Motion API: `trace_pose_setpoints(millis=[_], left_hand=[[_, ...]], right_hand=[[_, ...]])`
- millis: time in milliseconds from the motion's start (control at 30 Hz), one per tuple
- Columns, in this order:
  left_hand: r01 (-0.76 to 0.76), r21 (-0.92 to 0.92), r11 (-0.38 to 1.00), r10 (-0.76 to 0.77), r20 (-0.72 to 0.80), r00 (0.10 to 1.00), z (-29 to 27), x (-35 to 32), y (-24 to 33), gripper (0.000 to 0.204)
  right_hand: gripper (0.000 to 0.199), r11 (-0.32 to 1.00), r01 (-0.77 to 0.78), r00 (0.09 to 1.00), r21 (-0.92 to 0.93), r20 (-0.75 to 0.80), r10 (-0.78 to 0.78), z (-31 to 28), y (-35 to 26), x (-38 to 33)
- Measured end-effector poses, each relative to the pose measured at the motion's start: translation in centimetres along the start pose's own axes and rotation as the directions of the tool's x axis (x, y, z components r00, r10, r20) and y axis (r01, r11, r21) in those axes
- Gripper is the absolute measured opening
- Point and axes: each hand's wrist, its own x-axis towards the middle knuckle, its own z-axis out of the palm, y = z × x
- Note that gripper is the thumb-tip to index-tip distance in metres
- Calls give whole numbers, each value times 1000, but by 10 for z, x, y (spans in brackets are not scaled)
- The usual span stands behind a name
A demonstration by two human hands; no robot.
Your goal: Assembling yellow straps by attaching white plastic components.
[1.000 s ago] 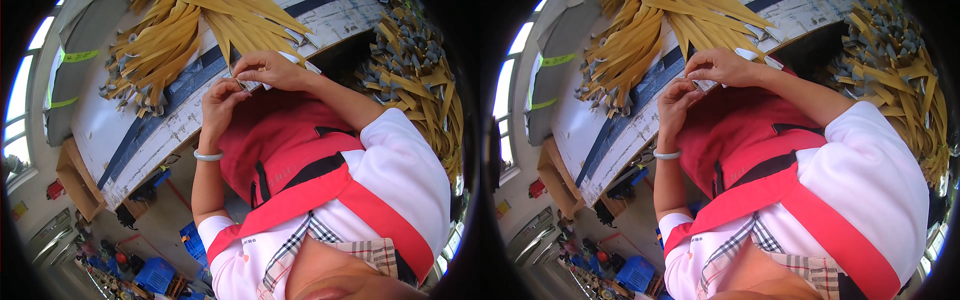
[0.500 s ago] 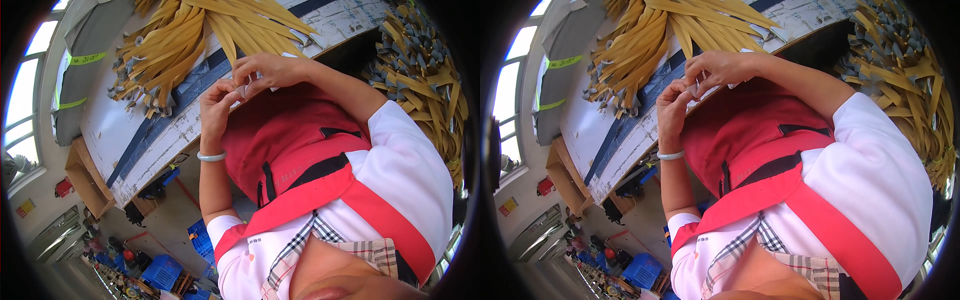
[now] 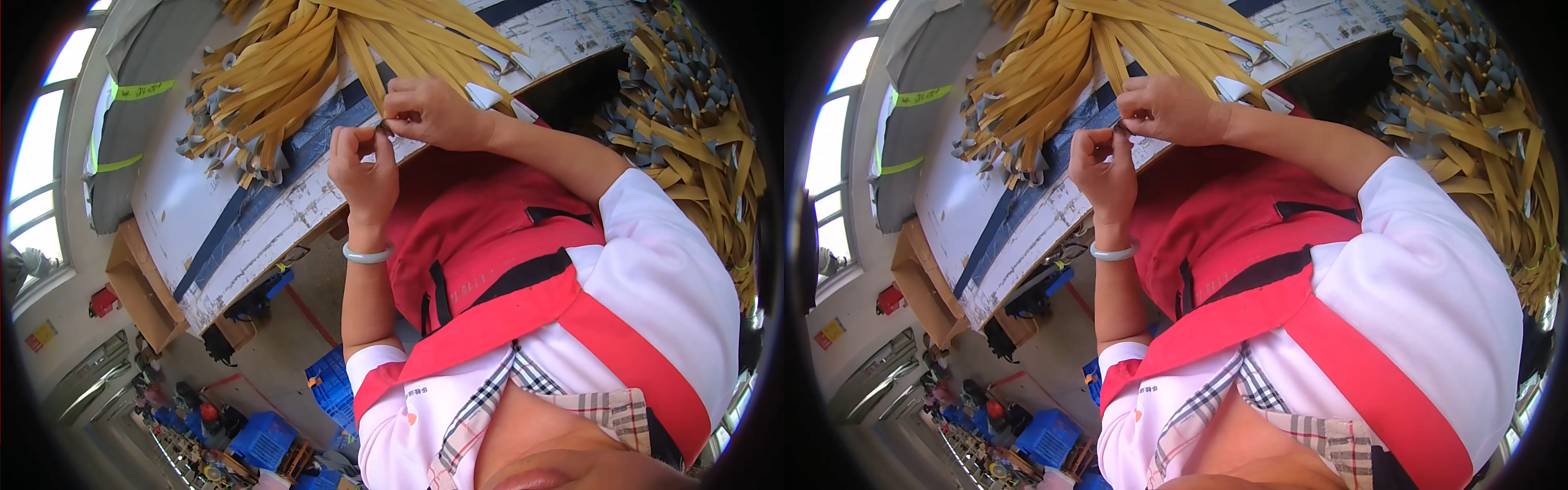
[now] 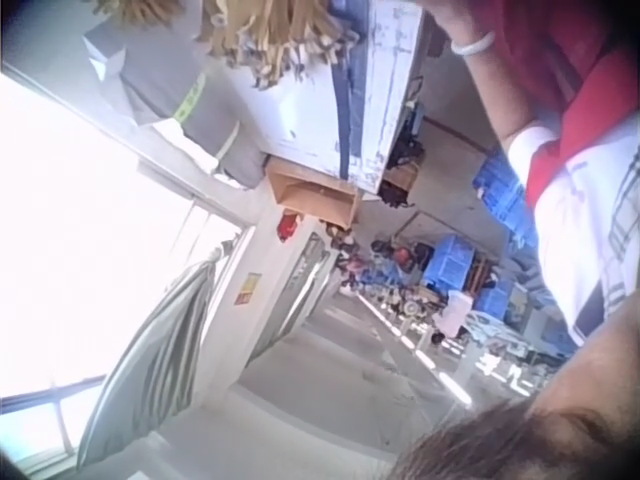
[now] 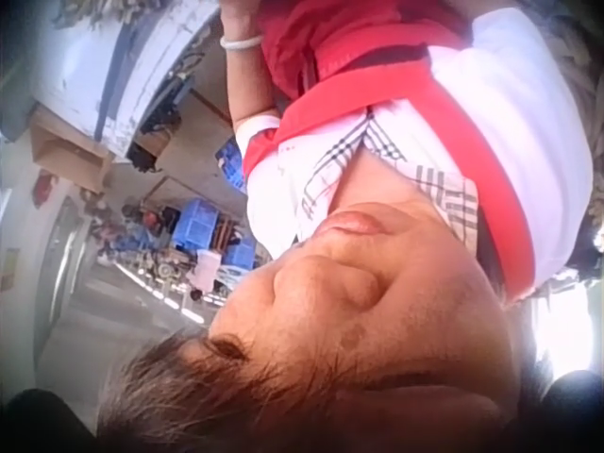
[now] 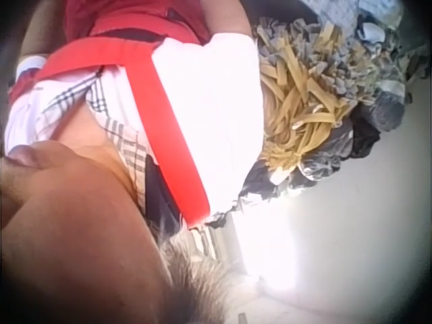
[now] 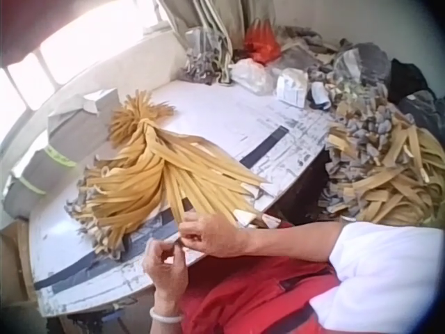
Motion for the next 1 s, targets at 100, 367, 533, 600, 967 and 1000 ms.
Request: trace_pose_setpoints(millis=[100,367,533,600,967,1000], left_hand=[[-24,127,992,34,-75,997,8,-3,3,19],[195,-440,877,-110,211,971,-22,4,-4,9],[-118,-83,990,127,118,985,-8,-6,0,10],[-94,-160,983,105,63,993,-14,2,9,9],[-156,226,961,163,-13,987,-57,1,-4,25],[-223,275,935,185,157,970,-25,-6,7,32]], right_hand=[[9,959,152,980,-240,-90,-178,5,-4,0],[12,797,-245,968,552,102,228,-6,-2,-2],[26,786,-394,918,477,161,362,-5,-10,-10],[26,797,-373,926,474,136,353,-12,-9,-2],[25,960,-139,977,-241,124,173,-65,6,-40],[23,960,-154,976,-232,119,185,-64,8,-46]])
